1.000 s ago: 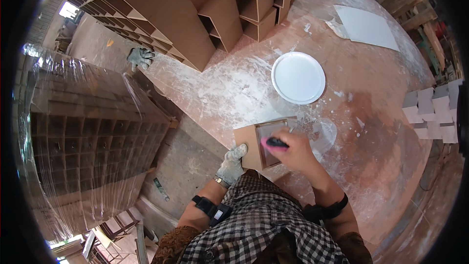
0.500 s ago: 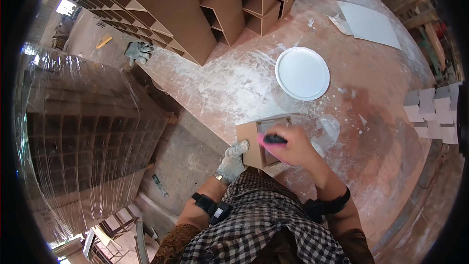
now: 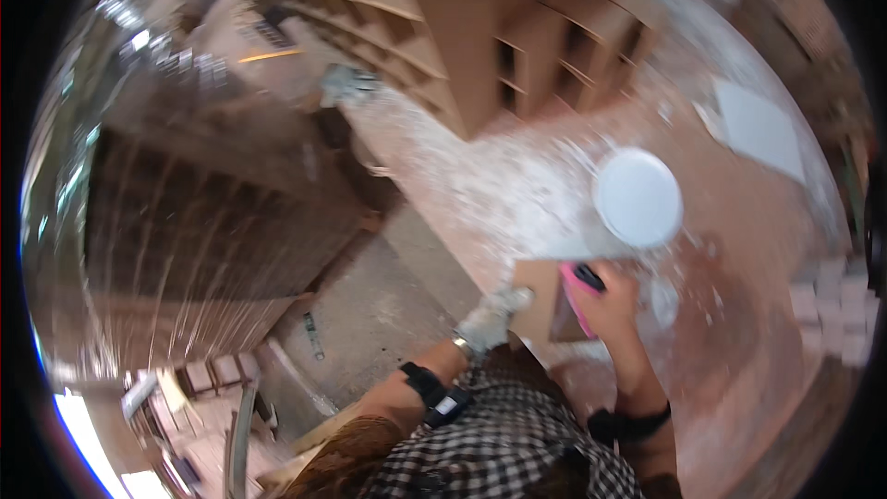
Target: Polishing a small wooden box with a sponge and then removing plastic wrap from a large stack of boxes on a pallet.
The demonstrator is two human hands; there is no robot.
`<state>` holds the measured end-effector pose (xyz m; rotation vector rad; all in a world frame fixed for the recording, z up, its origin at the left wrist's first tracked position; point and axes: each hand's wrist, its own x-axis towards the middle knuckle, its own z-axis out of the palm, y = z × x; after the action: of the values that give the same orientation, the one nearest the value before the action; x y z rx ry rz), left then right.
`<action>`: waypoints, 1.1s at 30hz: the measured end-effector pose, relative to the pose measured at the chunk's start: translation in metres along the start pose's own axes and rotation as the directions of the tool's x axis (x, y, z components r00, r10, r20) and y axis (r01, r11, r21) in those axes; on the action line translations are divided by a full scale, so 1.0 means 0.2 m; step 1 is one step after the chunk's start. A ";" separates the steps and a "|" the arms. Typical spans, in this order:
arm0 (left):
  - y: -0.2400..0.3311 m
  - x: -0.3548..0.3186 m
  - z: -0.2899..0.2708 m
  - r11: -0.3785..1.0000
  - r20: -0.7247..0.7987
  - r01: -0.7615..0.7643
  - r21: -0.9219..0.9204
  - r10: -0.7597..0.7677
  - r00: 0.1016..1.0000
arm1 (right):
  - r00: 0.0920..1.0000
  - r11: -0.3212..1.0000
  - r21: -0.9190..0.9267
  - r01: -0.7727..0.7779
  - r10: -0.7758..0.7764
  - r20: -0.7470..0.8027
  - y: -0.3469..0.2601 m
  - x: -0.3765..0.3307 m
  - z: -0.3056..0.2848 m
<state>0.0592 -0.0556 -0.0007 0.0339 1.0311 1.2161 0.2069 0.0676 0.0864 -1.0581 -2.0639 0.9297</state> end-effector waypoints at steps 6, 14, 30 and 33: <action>0.06 -0.04 0.06 0.994 0.151 0.032 -0.100 -0.016 0.988 | 0.948 0.992 0.127 -0.002 -0.039 0.317 -0.03 -0.19 -0.11; 0.12 -0.07 0.12 1.000 0.204 -0.019 -0.019 0.023 0.979 | 0.830 0.992 -0.116 0.044 0.028 0.556 -0.04 -0.16 -0.26; 0.09 -0.08 0.16 0.988 0.141 -0.143 0.057 0.133 0.981 | 0.925 0.984 0.127 0.129 -0.165 0.343 -0.07 -0.25 -0.19; 0.10 -0.05 0.18 0.960 0.110 -0.030 0.279 -0.001 0.994 | 0.938 0.991 0.010 0.137 -0.133 0.319 0.00 -0.30 -0.25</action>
<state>0.0681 -0.0385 0.0372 0.3265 1.1015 1.0606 0.2749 0.0308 0.1008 -0.7986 -2.3743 1.0753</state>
